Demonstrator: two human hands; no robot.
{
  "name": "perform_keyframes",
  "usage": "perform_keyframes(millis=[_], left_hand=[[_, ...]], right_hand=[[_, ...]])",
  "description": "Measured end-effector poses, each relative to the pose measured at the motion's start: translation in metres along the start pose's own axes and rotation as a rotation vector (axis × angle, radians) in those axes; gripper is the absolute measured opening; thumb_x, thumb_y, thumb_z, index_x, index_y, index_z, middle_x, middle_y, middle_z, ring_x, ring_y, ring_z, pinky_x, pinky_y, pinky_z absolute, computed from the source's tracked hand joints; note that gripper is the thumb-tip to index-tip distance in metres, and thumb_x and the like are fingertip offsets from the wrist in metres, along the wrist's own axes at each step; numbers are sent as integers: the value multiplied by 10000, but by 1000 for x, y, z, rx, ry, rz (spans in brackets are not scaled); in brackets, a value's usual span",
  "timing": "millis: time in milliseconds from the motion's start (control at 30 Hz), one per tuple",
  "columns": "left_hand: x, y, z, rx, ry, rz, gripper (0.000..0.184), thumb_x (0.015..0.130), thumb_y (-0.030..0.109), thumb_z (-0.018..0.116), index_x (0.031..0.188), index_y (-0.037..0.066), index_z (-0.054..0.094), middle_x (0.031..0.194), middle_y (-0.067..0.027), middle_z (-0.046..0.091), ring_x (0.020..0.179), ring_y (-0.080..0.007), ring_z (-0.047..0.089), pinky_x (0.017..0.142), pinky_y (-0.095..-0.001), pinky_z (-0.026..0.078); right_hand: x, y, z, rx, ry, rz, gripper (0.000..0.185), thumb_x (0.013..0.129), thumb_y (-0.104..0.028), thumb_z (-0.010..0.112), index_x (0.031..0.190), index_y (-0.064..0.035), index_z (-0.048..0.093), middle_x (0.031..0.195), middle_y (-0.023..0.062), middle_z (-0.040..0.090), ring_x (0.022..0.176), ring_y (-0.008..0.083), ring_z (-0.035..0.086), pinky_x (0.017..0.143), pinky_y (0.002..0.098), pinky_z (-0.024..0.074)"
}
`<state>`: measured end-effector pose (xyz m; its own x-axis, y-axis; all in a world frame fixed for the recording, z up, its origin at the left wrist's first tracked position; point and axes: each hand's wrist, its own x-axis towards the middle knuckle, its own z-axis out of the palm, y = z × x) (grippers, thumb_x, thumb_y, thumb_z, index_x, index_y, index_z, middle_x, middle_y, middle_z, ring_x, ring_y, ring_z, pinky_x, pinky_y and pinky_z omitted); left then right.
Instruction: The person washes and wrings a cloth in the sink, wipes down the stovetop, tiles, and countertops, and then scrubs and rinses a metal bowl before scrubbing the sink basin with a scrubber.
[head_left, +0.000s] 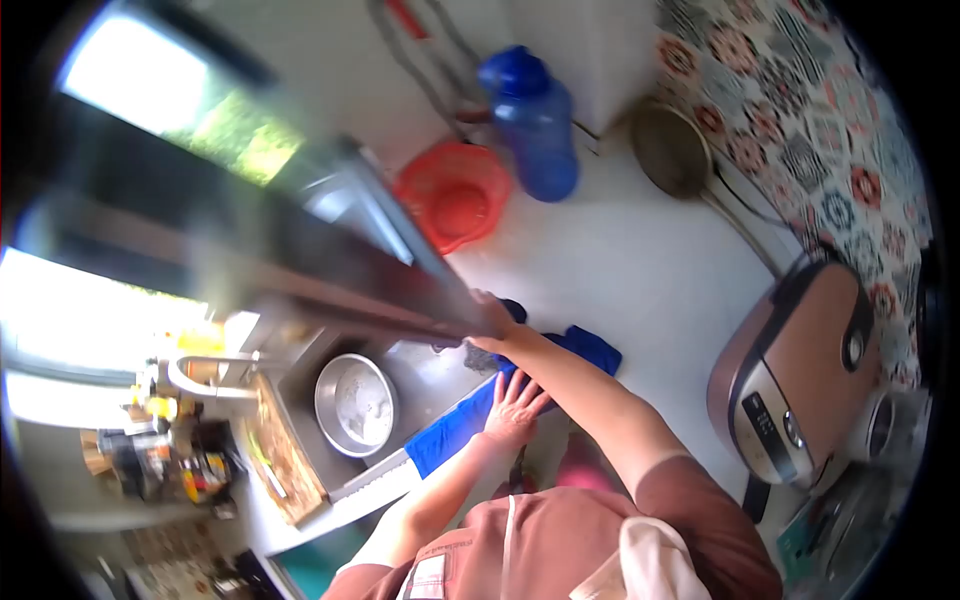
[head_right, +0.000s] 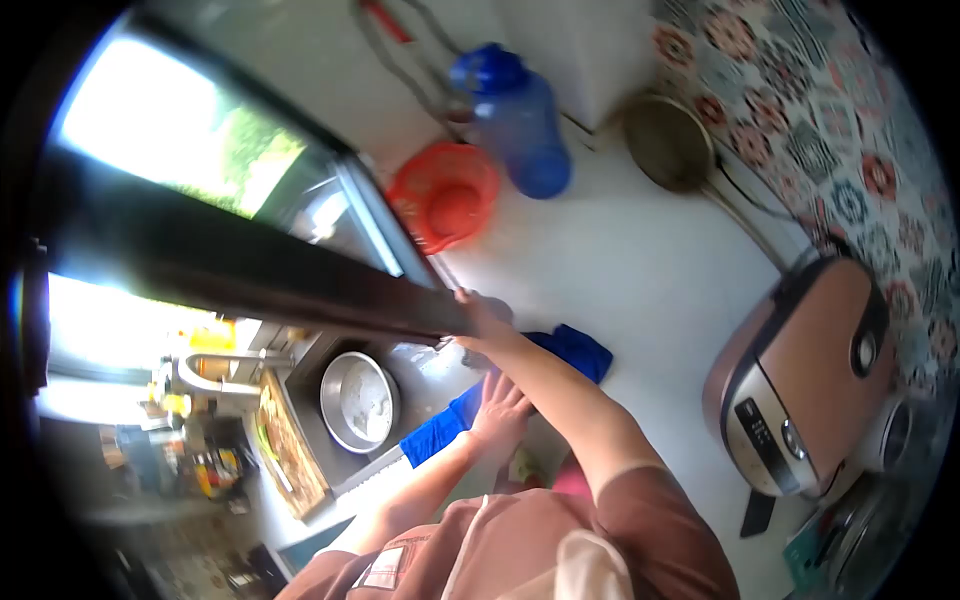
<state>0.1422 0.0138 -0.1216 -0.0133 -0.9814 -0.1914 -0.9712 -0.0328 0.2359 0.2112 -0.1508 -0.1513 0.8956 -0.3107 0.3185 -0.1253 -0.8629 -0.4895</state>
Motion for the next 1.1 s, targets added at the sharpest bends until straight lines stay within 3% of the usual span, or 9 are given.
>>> perform_keyframes(millis=[33, 133, 233, 400, 500, 667, 767, 967, 1100], left_hand=[[-7, 0, -3, -13, 9, 13, 681, 696, 120, 591, 1346, 205, 410, 1446, -76, 296, 1381, -326, 164, 1101, -579, 95], [-39, 0, -17, -80, 171, 62, 550, 723, 148, 574, 1265, 109, 489, 1382, -155, 372, 1324, -332, 275, 1081, -537, 194], [-90, -14, -9, -229, 186, 76, 381, 763, 163, 565, 1129, 61, 562, 1217, -142, 532, 1166, -292, 470, 985, -425, 362], [-252, -45, -27, -265, 490, -14, 85, 781, 154, 583, 790, 70, 583, 897, -86, 598, 893, -245, 575, 783, -347, 460], [-364, -77, -7, -278, 500, -314, 113, 785, 133, 587, 851, 42, 602, 984, -116, 613, 935, -264, 584, 811, -370, 477], [-553, -127, 27, -411, 907, -1039, 214, 815, 133, 582, 1009, 44, 574, 994, -147, 611, 940, -321, 584, 814, -393, 474], [-625, -162, 46, -411, 1017, -1342, 280, 807, 126, 589, 1071, 46, 544, 1018, -151, 606, 952, -325, 574, 830, -397, 461], [-697, -219, 82, -525, 1178, -1573, 354, 839, 183, 595, 1150, 27, 526, 1074, -158, 592, 962, -291, 574, 843, -387, 460], [-723, -237, 88, -563, 1208, -1580, 351, 845, 183, 605, 1149, 21, 538, 1085, -159, 596, 913, -269, 600, 817, -374, 484]], right_hand=[[-13, 6, 35, 238, 237, 40, 317, 771, -294, 569, 996, -76, 614, 1016, 155, 614, 963, 373, 560, 787, 456, 471], [-26, -44, -19, 67, -426, 272, 256, 871, -224, 490, 1036, -101, 643, 934, 180, 638, 876, 364, 608, 786, 472, 481], [-46, -86, -13, 151, 29, 35, 270, 868, -69, 519, 1090, -174, 632, 1032, 150, 602, 1033, 335, 558, 890, 419, 449], [-24, -174, -10, 791, -86, 247, 245, 888, -9, 473, 1097, -31, 599, 1076, 56, 602, 1042, 163, 553, 927, 287, 414], [-22, -231, 12, 1226, -14, 669, 246, 883, -71, 474, 1101, -62, 587, 1020, 97, 617, 906, 168, 613, 816, 279, 498], [-22, -367, 58, 1986, -394, 782, 463, 940, -440, 415, 1156, -62, 570, 922, 99, 661, 763, 230, 641, 640, 350, 535], [-17, -414, 110, 2154, -574, 756, 438, 916, -400, 495, 1147, -35, 562, 955, 118, 662, 770, 229, 645, 664, 355, 543], [9, -485, 190, 1831, -742, 1151, 369, 781, -273, 640, 1044, -19, 587, 935, 135, 660, 792, 277, 647, 723, 398, 545], [32, -518, 237, 1457, -467, 957, 340, 788, -233, 658, 1066, -58, 572, 933, 106, 644, 783, 233, 632, 693, 351, 534]])
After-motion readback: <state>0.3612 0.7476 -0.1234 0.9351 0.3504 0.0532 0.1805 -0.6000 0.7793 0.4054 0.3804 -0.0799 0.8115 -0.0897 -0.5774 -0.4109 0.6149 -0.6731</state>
